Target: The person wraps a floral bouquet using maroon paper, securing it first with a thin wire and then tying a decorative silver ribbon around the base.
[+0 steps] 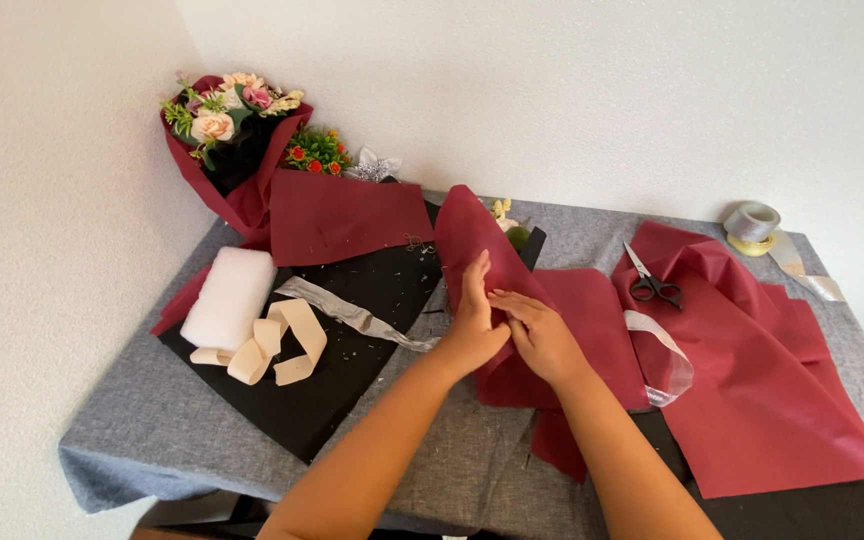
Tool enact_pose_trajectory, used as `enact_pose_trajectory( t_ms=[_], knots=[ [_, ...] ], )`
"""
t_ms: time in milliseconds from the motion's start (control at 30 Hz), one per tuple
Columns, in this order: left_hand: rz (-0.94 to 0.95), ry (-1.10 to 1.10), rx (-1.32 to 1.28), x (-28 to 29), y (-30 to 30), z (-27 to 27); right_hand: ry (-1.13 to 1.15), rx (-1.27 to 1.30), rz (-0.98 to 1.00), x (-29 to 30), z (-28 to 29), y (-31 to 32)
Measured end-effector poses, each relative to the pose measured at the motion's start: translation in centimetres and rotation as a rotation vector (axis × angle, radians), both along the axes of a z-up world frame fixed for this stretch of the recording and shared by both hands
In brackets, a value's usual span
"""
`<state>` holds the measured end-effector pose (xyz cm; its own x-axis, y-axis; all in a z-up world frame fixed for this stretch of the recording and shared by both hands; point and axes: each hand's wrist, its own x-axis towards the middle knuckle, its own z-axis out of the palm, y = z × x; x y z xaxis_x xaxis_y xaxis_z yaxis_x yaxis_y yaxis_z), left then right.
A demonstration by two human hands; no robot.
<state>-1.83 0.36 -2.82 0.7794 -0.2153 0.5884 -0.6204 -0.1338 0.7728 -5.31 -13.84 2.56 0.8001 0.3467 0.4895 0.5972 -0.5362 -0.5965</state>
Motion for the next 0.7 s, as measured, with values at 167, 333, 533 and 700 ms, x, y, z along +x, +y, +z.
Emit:
enact_pose_trajectory(
  t_ms=[167,333,533,700],
  knots=[
    [-0.009,-0.103,0.434,-0.3,5.2,3.2,0.000,0.060,0.017,0.9,-1.7,-0.6],
    [0.891,0.169,0.824,1.7,8.9,3.6,0.012,0.102,0.003,1.1,-1.7,-0.4],
    [0.097,-0.088,0.463,0.2,8.1,2.4,0.038,0.111,-0.038,0.8,-1.5,-0.3],
    [0.742,0.352,0.701,2.8,9.8,1.6,0.056,0.093,-0.054,0.9,-1.9,-0.4]
  ],
)
